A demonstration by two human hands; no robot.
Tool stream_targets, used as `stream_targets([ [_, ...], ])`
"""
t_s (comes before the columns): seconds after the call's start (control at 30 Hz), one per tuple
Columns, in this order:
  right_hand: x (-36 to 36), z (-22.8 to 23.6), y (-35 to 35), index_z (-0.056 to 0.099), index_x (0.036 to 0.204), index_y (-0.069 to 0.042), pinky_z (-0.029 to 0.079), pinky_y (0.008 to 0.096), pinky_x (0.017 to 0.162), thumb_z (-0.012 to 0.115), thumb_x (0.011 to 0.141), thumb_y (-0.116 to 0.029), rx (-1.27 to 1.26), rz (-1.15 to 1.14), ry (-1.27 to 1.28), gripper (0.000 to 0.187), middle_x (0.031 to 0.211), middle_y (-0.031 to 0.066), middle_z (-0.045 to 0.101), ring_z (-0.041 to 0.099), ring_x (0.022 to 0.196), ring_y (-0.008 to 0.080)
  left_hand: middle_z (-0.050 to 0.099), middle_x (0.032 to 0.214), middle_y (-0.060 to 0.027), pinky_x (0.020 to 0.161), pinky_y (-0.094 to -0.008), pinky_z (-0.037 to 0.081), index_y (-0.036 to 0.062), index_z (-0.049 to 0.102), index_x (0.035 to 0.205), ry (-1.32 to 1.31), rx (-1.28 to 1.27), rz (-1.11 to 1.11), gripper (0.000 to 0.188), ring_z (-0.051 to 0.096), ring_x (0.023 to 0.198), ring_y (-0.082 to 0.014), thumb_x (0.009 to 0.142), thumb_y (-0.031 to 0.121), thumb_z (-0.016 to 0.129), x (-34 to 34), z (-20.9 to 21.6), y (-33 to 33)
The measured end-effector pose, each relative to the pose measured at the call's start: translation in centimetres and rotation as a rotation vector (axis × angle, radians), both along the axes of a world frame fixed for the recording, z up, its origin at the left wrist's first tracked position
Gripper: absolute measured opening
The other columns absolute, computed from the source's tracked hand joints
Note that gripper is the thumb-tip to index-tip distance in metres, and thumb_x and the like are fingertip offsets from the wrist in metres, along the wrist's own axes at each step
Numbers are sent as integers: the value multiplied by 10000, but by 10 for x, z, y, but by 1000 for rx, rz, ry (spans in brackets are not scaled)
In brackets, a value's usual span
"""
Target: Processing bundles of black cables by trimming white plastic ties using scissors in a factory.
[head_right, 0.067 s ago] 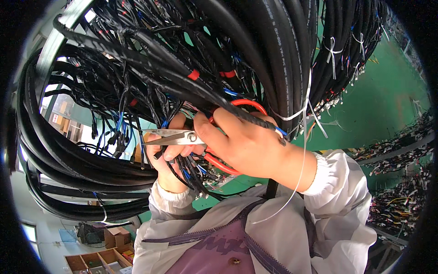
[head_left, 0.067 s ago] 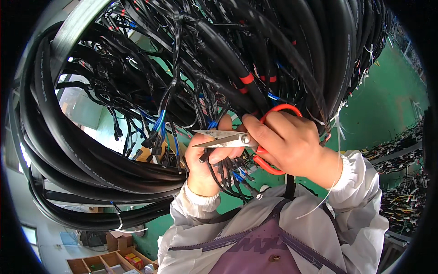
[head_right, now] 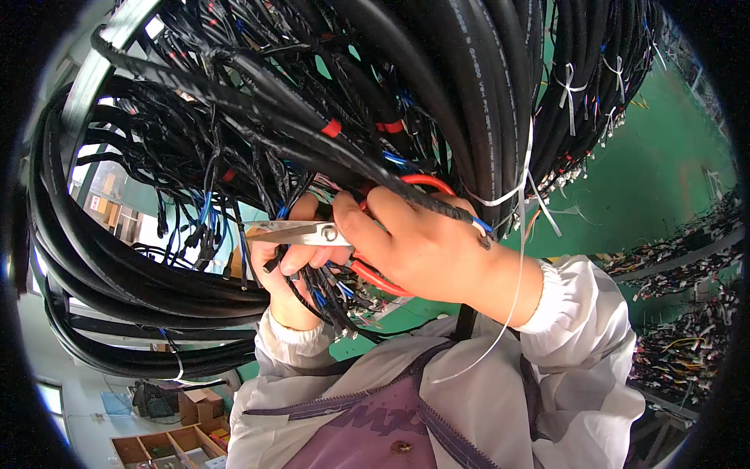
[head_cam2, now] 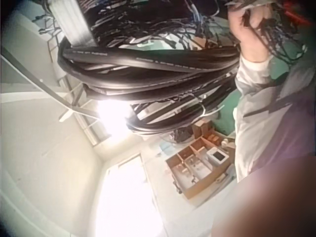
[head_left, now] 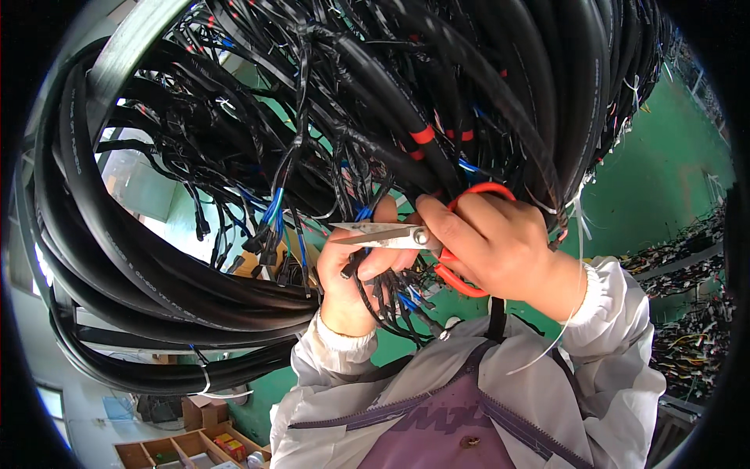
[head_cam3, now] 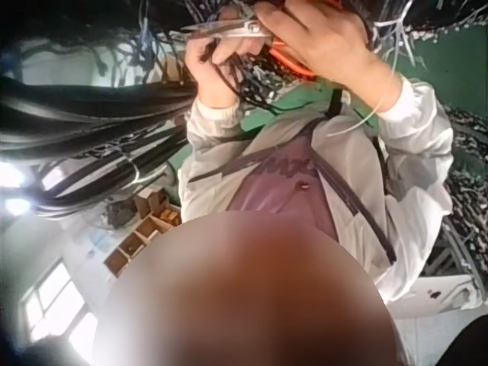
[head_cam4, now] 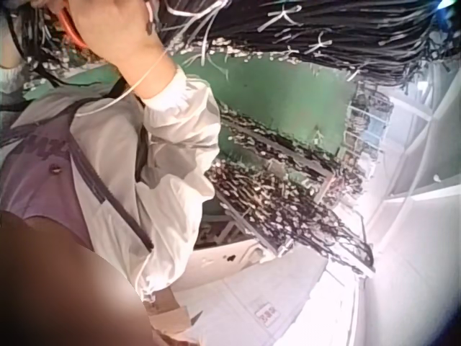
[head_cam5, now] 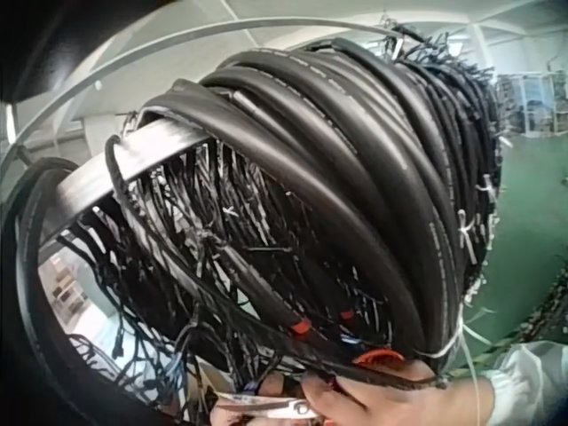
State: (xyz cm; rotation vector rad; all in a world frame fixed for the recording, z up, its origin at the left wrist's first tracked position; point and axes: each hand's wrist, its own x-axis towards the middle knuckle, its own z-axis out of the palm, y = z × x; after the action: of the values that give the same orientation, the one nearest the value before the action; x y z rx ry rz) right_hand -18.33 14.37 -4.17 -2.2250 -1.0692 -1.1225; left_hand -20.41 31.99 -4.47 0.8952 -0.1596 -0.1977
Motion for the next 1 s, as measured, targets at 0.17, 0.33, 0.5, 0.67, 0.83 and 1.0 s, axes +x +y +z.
stream_targets([
  [0.17, 3, 5, -8, 608, 1004, -35, 419, 306, 422, 710, 629, -106, 108, 79, 98, 395, 655, 48, 487, 494, 467, 165, 319, 484, 83, 627, -240, 287, 127, 398, 661, -167, -136, -150, 309, 342, 592, -105, 832, 384, 422, 11, -2, -4],
  [0.33, -10, 13, -9, 554, 1121, -27, 412, 305, 538, 610, 617, 78, 290, 254, 428, 518, 749, 80, 475, 521, 628, 220, 316, 482, 88, 606, -244, 282, 130, 383, 693, -119, -97, -96, 298, 345, 591, -89, 825, 364, 510, 10, 0, -8],
  [0.5, -19, -16, 0, 546, 1176, -40, 435, 324, 529, 664, 621, -28, 440, 244, 514, 567, 722, 99, 468, 529, 630, 251, 412, 648, 7, 673, -262, 386, 52, 467, 817, -24, 80, 74, 262, 477, 696, -139, 799, 291, 572, 0, 1, -11],
  [0.67, -21, -16, 10, 552, 1079, -62, 435, 350, 450, 620, 666, -139, 353, 93, 398, 426, 708, 92, 479, 539, 542, 256, 551, 910, -88, 763, -331, 471, 7, 481, 1041, -138, -117, 64, 379, 565, 861, -208, 776, 256, 589, 6, -14, -17],
  [0.83, -22, -19, 11, 541, 1047, -80, 429, 330, 419, 632, 624, -135, 330, -10, 290, 436, 695, 85, 470, 537, 514, 237, 377, 883, 3, 866, -359, 348, 120, 423, 977, -193, -17, 124, 284, 399, 917, -173, 785, 292, 542, 10, -12, -38],
  [1.0, -22, -17, 8, 550, 964, -78, 423, 330, 406, 630, 640, -115, 384, -66, 314, 336, 664, 86, 476, 530, 496, 242, 394, 855, -8, 802, -329, 352, 78, 454, 983, -328, -130, 152, 307, 396, 852, -167, 769, 264, 573, 24, -22, -51],
])
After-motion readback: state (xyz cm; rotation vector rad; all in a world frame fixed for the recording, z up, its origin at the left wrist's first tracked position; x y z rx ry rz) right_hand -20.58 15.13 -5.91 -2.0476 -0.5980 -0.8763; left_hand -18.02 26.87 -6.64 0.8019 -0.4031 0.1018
